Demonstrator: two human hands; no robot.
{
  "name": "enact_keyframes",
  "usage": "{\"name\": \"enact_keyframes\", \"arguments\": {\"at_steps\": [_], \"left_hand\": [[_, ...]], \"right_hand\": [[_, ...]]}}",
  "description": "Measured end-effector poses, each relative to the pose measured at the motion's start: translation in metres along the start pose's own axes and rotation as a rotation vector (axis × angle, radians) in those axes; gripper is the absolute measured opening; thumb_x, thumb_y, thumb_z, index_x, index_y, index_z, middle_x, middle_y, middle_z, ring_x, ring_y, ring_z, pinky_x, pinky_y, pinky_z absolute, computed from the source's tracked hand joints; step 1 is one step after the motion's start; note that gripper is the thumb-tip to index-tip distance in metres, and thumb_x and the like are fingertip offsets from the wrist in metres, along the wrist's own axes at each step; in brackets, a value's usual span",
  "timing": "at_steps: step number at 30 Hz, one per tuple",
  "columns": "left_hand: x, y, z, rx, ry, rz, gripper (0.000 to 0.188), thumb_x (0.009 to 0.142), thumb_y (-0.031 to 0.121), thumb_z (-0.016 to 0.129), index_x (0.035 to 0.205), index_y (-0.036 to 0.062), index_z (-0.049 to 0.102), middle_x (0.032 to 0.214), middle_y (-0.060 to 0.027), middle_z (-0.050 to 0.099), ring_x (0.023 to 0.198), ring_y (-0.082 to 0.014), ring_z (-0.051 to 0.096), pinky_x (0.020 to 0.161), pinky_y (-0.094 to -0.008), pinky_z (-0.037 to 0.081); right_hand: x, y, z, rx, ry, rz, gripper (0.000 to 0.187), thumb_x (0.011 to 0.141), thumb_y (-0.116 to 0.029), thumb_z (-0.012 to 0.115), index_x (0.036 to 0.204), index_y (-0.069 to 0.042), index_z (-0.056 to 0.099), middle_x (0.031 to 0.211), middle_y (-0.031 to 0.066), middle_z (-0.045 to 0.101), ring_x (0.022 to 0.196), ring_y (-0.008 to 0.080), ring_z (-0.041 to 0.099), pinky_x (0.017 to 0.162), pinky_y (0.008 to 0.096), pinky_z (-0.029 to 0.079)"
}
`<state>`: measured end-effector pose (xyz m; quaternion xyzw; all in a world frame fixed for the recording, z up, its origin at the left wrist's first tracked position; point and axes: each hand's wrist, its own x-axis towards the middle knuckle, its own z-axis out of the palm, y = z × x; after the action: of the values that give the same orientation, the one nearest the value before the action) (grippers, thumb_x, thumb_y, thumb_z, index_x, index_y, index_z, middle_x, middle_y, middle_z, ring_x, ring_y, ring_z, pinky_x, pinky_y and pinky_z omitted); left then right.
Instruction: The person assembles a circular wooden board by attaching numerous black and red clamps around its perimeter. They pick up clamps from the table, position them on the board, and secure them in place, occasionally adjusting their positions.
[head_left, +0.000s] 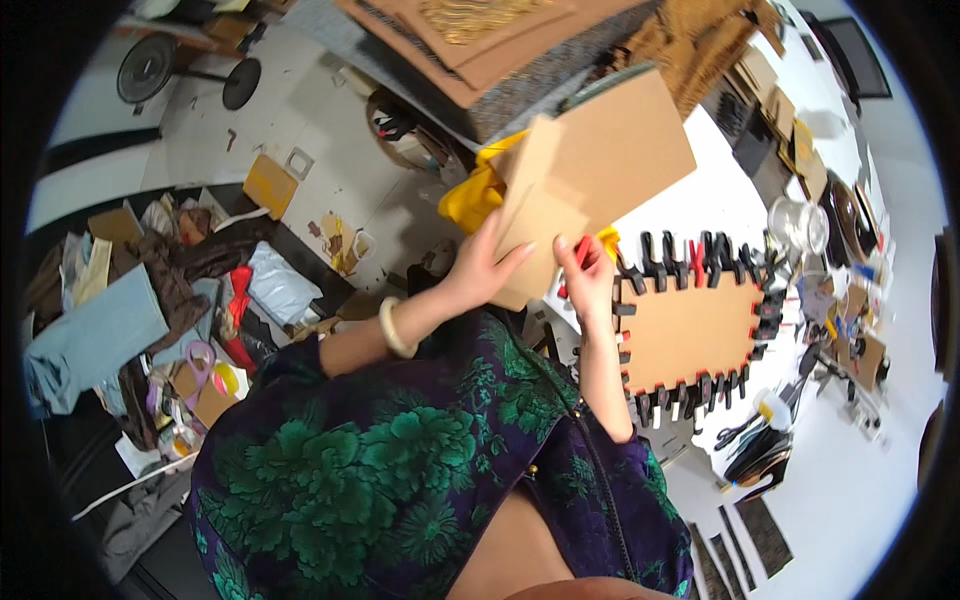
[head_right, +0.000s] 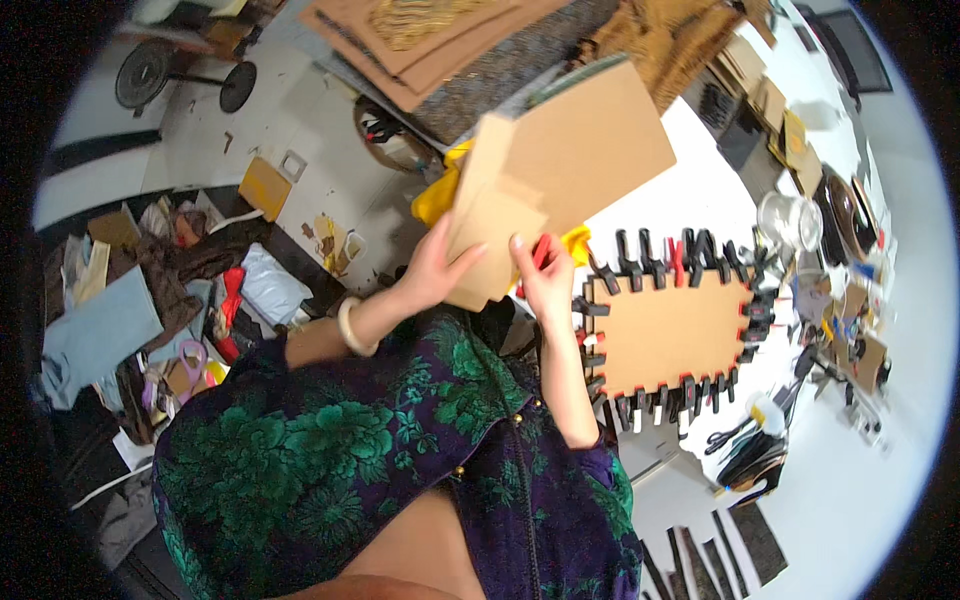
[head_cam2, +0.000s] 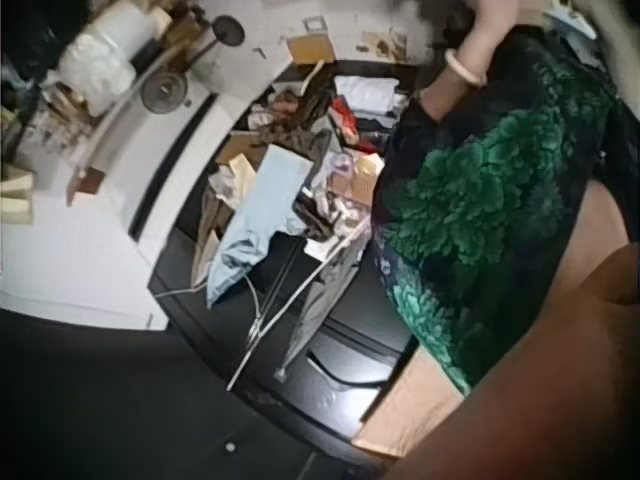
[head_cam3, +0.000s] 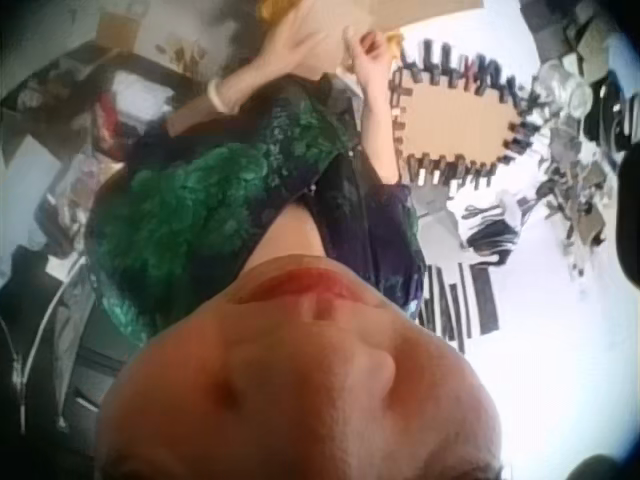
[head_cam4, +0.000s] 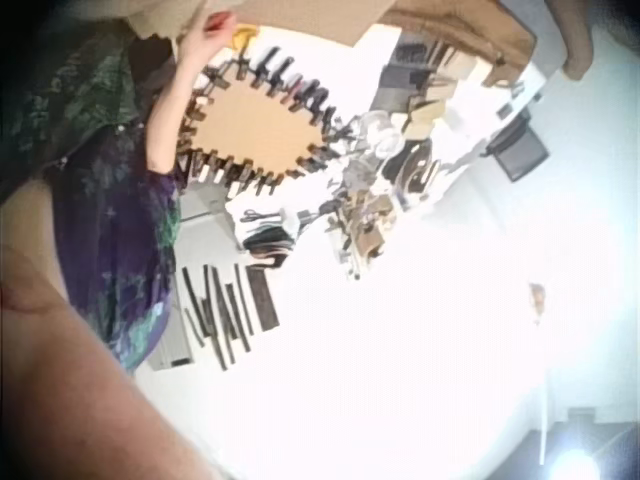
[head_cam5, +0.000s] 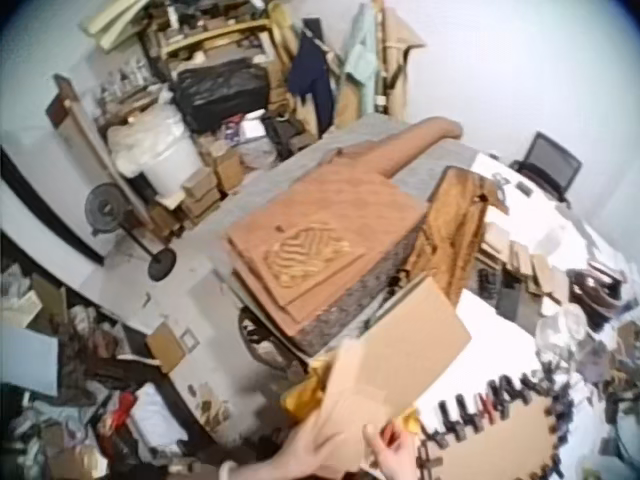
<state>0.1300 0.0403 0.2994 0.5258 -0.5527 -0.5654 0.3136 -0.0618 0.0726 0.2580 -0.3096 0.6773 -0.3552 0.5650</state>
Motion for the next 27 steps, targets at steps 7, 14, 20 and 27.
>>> {"name": "enact_keyframes", "arguments": {"at_steps": [7,14,20,27], "left_hand": [[-0.029,-0.167,-0.152,-0.157,0.715,-0.663,0.045,0.095,0.017,0.066,0.133,0.0020,0.046,0.126,-0.0148,0.061,0.114,-0.0273,0.061,0.096,-0.0397,0.050],[0.105,-0.275,-0.217,0.060,0.469,-0.966,0.087,0.095,0.049,0.058,0.154,-0.0050,0.023,0.144,-0.0280,0.049,0.130,-0.0386,0.052,0.105,-0.0453,0.044],[0.067,-0.221,-0.149,-0.178,0.225,-0.586,0.019,0.089,0.015,0.069,0.104,0.0039,0.068,0.097,-0.0052,0.067,0.091,-0.0168,0.063,0.084,-0.0312,0.050],[0.044,-0.137,-0.157,-0.267,0.046,-0.313,0.008,0.096,0.007,0.062,0.101,0.0015,0.064,0.095,-0.0038,0.067,0.090,-0.0121,0.063,0.083,-0.0265,0.051]], "right_hand": [[0.102,0.020,-0.084,-0.555,0.551,-0.018,0.050,0.081,-0.034,0.084,0.112,0.001,0.067,0.076,0.0053,0.064,0.068,0.0141,0.061,0.066,0.0295,0.052],[0.189,0.006,-0.082,-0.290,0.413,0.332,0.040,0.074,-0.032,0.090,0.079,0.000,0.065,0.062,0.0073,0.059,0.046,0.0149,0.053,0.039,0.0282,0.039],[0.210,0.004,-0.102,-0.074,0.392,0.673,0.028,0.077,-0.025,0.088,0.072,-0.014,0.063,0.053,-0.0036,0.049,0.037,0.0097,0.039,0.036,0.0255,0.032],[0.150,-0.036,-0.140,0.319,0.436,0.330,0.015,0.099,-0.022,0.065,0.086,-0.014,0.062,0.066,-0.0058,0.056,0.053,0.0057,0.046,0.046,0.0204,0.034]]}}
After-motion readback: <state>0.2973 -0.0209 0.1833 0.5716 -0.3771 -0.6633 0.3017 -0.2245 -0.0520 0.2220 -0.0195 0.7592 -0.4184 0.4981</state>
